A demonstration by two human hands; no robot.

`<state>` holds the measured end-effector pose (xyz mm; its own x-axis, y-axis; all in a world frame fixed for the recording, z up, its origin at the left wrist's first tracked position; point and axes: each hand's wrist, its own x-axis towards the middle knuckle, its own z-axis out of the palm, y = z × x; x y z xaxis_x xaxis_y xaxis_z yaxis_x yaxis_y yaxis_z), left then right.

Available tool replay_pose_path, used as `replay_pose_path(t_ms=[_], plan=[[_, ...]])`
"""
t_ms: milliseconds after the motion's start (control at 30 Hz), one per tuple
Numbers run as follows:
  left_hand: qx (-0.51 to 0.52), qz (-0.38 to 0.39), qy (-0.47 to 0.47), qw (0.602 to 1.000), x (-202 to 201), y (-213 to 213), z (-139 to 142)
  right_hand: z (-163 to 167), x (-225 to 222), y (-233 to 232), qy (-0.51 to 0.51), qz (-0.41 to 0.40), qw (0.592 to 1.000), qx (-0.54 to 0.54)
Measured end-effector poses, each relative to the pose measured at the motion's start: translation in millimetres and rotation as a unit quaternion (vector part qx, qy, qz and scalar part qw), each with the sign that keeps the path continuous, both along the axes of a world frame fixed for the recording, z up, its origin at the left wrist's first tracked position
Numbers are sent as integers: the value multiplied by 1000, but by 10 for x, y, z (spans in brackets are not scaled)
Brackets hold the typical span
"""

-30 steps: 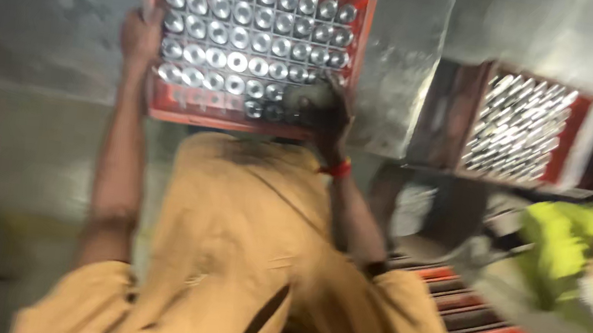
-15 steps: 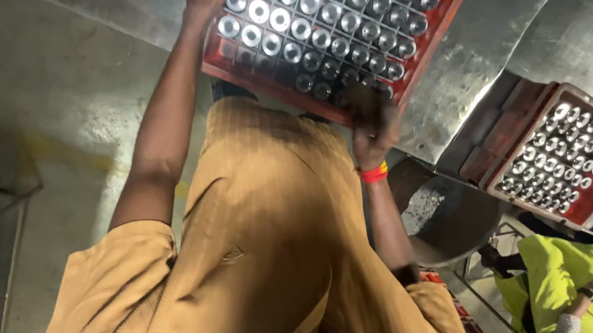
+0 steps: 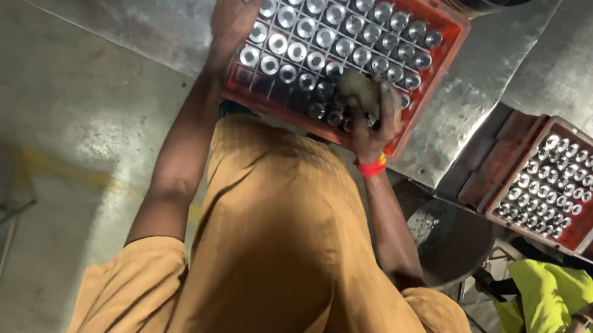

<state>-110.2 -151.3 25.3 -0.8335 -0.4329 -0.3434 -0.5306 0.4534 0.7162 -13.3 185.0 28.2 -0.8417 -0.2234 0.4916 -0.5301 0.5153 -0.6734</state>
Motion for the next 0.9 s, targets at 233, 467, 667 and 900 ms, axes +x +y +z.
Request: replay_pose_path(t_ms=[233, 467, 667, 900], plan=[[2, 6, 0, 1000, -19, 31, -85, 334, 15, -37, -28, -33, 999, 0], [37, 5, 19, 999, 10, 42, -103, 436, -20, -77, 167, 15, 970, 174], [36, -5, 20, 999, 30, 12, -140, 252, -94, -537, -56, 89, 991, 87], [50, 3, 58, 997, 54, 28, -142, 493, -457, -765, 26, 48, 998, 9]])
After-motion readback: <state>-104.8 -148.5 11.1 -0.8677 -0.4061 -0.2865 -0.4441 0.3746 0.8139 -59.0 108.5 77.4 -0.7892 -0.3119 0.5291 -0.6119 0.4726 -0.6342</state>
